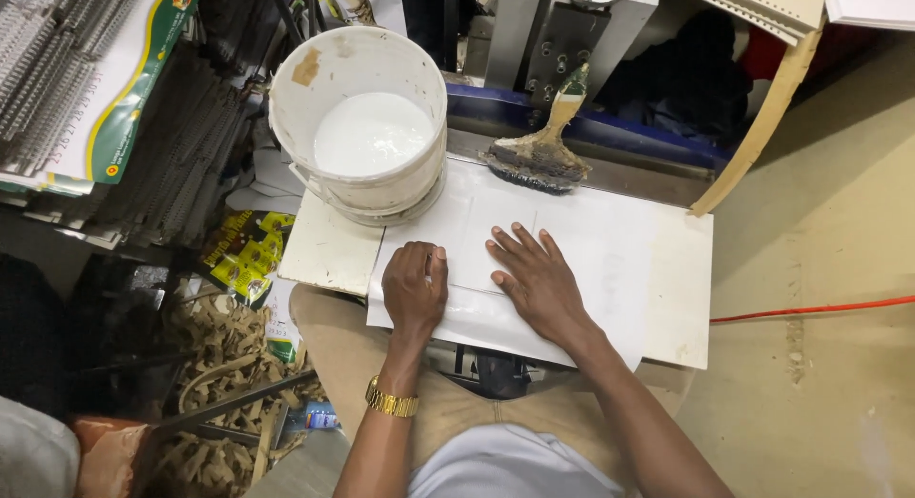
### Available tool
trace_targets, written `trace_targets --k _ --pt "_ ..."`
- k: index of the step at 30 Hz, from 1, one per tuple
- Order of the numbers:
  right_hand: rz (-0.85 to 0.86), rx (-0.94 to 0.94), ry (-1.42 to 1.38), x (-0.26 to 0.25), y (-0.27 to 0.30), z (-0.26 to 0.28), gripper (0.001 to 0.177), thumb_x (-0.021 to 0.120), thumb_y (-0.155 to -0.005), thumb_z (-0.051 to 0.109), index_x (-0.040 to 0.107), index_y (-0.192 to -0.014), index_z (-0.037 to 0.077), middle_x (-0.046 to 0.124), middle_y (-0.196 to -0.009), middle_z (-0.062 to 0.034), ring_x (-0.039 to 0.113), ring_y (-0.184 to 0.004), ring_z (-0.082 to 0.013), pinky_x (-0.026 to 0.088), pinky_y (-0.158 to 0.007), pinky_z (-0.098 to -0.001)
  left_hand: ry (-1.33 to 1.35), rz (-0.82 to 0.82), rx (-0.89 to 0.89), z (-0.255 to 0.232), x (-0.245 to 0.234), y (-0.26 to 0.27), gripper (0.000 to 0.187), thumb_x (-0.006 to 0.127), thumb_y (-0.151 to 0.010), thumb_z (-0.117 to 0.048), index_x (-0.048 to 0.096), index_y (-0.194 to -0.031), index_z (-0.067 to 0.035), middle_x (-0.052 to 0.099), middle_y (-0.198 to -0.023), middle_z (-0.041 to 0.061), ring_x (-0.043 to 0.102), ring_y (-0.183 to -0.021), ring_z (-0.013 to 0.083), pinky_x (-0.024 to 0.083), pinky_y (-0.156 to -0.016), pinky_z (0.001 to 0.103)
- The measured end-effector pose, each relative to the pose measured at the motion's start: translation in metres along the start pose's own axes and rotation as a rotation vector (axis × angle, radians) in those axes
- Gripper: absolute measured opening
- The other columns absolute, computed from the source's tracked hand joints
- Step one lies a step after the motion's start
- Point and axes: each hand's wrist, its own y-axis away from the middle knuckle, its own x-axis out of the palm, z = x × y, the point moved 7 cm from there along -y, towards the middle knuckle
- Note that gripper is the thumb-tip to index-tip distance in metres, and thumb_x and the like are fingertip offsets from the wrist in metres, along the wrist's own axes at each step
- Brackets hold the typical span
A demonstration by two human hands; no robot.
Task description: The person applies a white adhesive to a sheet of paper using a brush dipped in a bucket. They spread the adhesive evenly across the surface and then place the treated paper onto a stack of other papers.
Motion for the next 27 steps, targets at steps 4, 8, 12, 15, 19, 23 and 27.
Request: trace_targets --k 4,8,12,15,19,23,27 --pt "-0.035 0.058 -0.089 -0.003 0.000 -0.003 0.071 0.024 -0.101 0.065 0.062 -0.140 0.020 0.055 -0.152 -0.0063 0.037 -0.150 -0.0273 0.013 -0.128 -0.0475 -0.003 -0.006 0.024 0.000 -0.001 0.001 0.036 0.046 -0.107 -0.034 0.065 -0.087 -0.011 0.046 -0.060 0.003 0.056 -0.058 0.0225 0.047 -0.056 0.035" --pt "-0.429 0.270 -0.641 -0.031 0.024 -0.004 0.062 0.050 -0.102 0.051 0.054 -0.142 0.003 0.049 -0.152 -0.0198 0.044 -0.143 -0.0383 0.036 -0.121 -0.0468 0.003 -0.023 0.028 0.001 -0.002 0.001 0.036 0.046 -0.106 -0.033 0.065 -0.085 -0.011 0.046 -0.058 0.003 0.057 -0.057 0.0236 0.048 -0.056 0.036" --pt "-0.482 0.485 -0.997 -0.024 0.021 -0.021 0.066 0.061 -0.100 0.026 0.032 -0.150 -0.005 0.043 -0.151 -0.0281 0.047 -0.140 -0.0405 0.039 -0.117 -0.0504 -0.004 -0.041 0.032 0.001 -0.003 0.003 0.033 0.050 -0.105 -0.032 0.064 -0.085 -0.010 0.046 -0.058 0.003 0.057 -0.057 0.0242 0.049 -0.056 0.036" --pt "-0.410 0.520 -1.173 -0.006 -0.002 -0.048 0.076 0.066 -0.098 0.029 0.025 -0.153 -0.005 0.047 -0.146 -0.0258 0.055 -0.129 -0.0344 0.047 -0.107 -0.0440 0.002 -0.052 0.041 0.004 -0.003 0.005 0.034 0.050 -0.105 -0.034 0.064 -0.084 -0.011 0.045 -0.058 0.003 0.058 -0.057 0.0245 0.049 -0.056 0.037" --pt "-0.145 0.577 -1.094 0.008 -0.034 -0.043 0.073 0.076 -0.090 0.029 0.044 -0.150 0.002 0.065 -0.127 -0.0207 0.067 -0.110 -0.0346 0.055 -0.093 -0.0455 0.029 -0.062 0.021 0.005 -0.004 0.005 0.038 0.047 -0.106 -0.035 0.063 -0.082 -0.010 0.044 -0.056 0.003 0.057 -0.055 0.0236 0.050 -0.055 0.036" --pt "-0.106 0.566 -1.008 0.002 -0.038 -0.013 0.069 0.081 -0.080 0.019 0.054 -0.140 -0.001 0.067 -0.120 -0.0241 0.067 -0.108 -0.0371 0.054 -0.090 -0.0494 0.114 -0.046 -0.015 0.007 -0.006 0.006 0.045 0.038 -0.109 -0.037 0.060 -0.079 -0.011 0.046 -0.057 0.006 0.058 -0.056 0.0258 0.049 -0.055 0.037" --pt "-0.082 0.598 -1.010 -0.008 -0.028 -0.005 0.069 0.082 -0.079 0.018 0.054 -0.139 -0.002 0.066 -0.122 -0.0268 0.065 -0.113 -0.0407 0.053 -0.094 -0.0531 0.129 -0.066 -0.031 0.006 -0.015 0.006 0.047 0.036 -0.110 -0.038 0.058 -0.078 -0.011 0.046 -0.057 0.006 0.058 -0.055 0.0253 0.049 -0.055 0.037"
